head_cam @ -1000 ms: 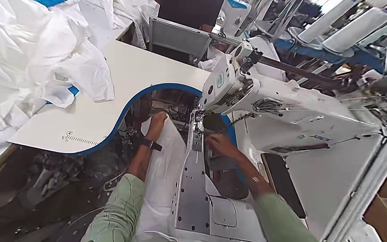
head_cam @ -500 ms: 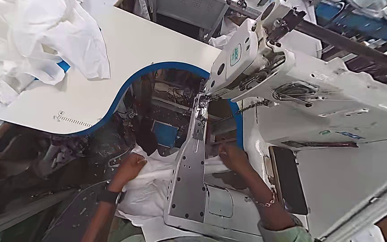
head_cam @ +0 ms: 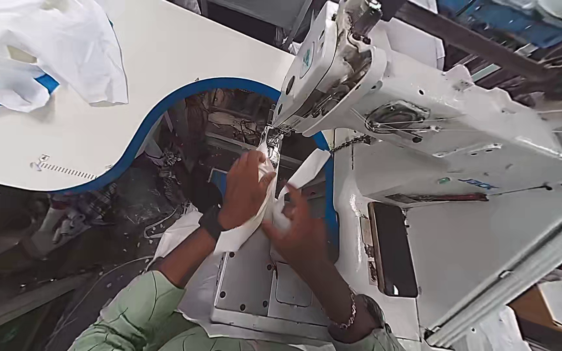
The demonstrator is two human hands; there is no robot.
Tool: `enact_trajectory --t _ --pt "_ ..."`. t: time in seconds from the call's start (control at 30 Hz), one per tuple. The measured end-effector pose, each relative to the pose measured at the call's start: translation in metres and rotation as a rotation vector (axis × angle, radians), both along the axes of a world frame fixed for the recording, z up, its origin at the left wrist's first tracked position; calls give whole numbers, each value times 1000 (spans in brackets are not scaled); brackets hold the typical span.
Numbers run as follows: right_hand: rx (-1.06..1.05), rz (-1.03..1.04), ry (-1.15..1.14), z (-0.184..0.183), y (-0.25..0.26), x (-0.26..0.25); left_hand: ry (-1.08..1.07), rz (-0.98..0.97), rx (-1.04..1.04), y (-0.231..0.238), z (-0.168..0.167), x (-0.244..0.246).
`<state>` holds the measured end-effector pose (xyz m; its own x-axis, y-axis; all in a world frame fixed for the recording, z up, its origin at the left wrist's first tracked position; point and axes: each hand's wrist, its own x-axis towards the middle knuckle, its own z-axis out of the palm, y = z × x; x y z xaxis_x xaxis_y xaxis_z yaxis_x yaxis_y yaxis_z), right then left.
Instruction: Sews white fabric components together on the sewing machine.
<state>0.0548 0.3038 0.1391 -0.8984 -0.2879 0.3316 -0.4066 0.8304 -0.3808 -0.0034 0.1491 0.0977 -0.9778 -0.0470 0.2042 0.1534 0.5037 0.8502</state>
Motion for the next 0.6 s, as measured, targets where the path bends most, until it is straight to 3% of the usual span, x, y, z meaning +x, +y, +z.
enact_trajectory --t 0.07,0.13,0.27,0.33,0.4,0.6 --pt "63 -292 -286 14 31 -29 -73 4 -99 8 2 10" --pt "106 -344 -382 12 44 -52 -91 -17 -108 5 -1 13" --pt "8 -74 -7 2 1 -51 72 -42 -41 -1 -4 2" --pt "-12 6 124 -6 -6 -47 157 -109 -158 -6 -11 11" --pt "-48 91 133 -13 4 -49 171 -160 -266 -9 -12 19" --pt "-121 250 -85 -18 19 -56 249 -202 -294 -11 -14 0"
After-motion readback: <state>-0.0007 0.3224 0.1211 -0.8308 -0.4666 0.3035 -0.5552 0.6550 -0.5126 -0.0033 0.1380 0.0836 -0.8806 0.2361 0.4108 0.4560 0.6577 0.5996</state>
